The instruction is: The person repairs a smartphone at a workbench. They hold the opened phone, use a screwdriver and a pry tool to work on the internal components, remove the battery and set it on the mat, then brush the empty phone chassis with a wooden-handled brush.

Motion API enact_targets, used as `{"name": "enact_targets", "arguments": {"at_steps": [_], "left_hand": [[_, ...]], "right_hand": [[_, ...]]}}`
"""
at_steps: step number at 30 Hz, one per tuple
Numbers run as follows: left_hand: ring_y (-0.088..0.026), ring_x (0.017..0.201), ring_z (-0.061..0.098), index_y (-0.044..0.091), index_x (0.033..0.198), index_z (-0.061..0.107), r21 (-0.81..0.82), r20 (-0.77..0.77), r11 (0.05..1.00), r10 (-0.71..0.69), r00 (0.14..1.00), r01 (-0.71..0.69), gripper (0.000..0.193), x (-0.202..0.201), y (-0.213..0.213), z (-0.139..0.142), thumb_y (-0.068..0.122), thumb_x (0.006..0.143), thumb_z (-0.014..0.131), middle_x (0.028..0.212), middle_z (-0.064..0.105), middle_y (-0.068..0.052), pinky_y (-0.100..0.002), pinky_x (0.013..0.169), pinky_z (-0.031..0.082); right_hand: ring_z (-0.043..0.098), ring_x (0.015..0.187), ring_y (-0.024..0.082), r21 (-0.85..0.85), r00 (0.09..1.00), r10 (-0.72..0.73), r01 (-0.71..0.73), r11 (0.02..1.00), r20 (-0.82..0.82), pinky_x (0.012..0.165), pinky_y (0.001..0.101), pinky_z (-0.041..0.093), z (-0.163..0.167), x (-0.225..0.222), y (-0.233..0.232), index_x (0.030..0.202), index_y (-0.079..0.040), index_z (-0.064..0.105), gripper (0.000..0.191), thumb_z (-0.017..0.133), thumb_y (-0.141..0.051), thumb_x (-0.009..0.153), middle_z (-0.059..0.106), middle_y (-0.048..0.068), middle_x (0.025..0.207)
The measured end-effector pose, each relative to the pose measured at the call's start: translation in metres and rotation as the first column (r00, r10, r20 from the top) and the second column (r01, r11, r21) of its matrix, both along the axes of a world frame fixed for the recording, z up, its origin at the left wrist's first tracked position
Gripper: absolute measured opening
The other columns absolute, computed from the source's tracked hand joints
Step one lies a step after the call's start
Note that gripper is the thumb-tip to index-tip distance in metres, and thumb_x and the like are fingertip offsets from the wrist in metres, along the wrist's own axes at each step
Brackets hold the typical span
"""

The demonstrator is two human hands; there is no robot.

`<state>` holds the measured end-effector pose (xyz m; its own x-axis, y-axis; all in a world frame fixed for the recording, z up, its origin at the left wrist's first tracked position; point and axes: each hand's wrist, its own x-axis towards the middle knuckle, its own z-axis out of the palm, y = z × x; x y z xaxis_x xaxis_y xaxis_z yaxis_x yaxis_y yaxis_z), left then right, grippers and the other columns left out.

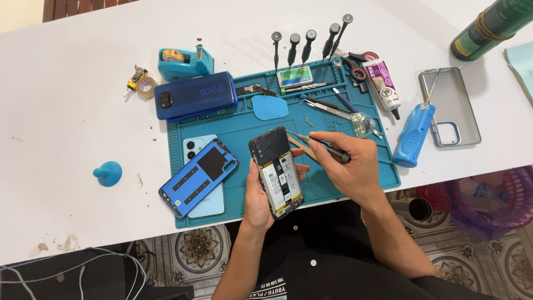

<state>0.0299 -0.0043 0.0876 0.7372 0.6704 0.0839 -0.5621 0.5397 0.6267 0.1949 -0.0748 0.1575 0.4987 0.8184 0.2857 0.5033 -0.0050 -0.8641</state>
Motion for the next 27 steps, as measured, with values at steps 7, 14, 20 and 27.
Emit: {"name": "enact_targets", "arguments": {"at_steps": [7, 14, 20, 27], "left_hand": [[-0.028, 0.118, 0.064, 0.004, 0.150, 0.047, 0.094, -0.049, 0.995, -0.013, 0.999, 0.018, 0.078, 0.000, -0.001, -0.003, 0.063, 0.108, 0.018, 0.144, 0.057, -0.020, -0.042, 0.103, 0.055], [-0.027, 0.109, 0.067, 0.001, 0.150, 0.047, 0.266, -0.089, 0.962, 0.093, 0.992, -0.067, 0.092, -0.003, -0.005, -0.004, 0.075, 0.100, 0.024, 0.139, 0.061, -0.022, -0.043, 0.095, 0.057], [-0.024, 0.106, 0.067, -0.003, 0.145, 0.050, 0.254, -0.138, 0.966, 0.093, 0.986, -0.056, 0.095, -0.005, -0.003, -0.001, 0.075, 0.101, 0.022, 0.140, 0.061, -0.021, -0.041, 0.092, 0.058], [-0.025, 0.106, 0.069, -0.004, 0.143, 0.052, 0.267, -0.151, 0.961, 0.120, 0.981, -0.076, 0.093, -0.005, -0.006, 0.001, 0.074, 0.101, 0.022, 0.139, 0.063, -0.022, -0.041, 0.095, 0.060]], "right_hand": [[0.067, 0.060, 0.009, 0.093, 0.937, -0.021, -0.013, 0.996, 0.349, 0.050, 0.0213, 0.045, 0.028, -0.005, -0.002, 0.104, -0.002, 0.077, 0.016, 0.076, -0.016, 0.096, 0.074, 0.007, 0.080], [0.063, 0.044, 0.017, -0.159, 0.921, -0.005, 0.072, 0.985, 0.388, 0.041, 0.0321, 0.042, 0.055, -0.003, 0.009, 0.089, -0.006, 0.081, 0.016, 0.081, -0.022, 0.090, 0.072, 0.009, 0.063], [0.069, 0.062, 0.022, -0.044, 0.837, 0.202, -0.209, 0.977, 0.508, 0.055, 0.0313, 0.050, 0.055, 0.008, 0.015, 0.100, -0.007, 0.077, 0.014, 0.078, -0.018, 0.090, 0.074, 0.010, 0.083], [0.067, 0.059, 0.024, -0.099, 0.763, 0.304, -0.304, 0.948, 0.570, 0.052, 0.0344, 0.048, 0.058, 0.009, 0.012, 0.105, -0.009, 0.079, 0.019, 0.073, -0.012, 0.087, 0.073, 0.009, 0.077]]}}
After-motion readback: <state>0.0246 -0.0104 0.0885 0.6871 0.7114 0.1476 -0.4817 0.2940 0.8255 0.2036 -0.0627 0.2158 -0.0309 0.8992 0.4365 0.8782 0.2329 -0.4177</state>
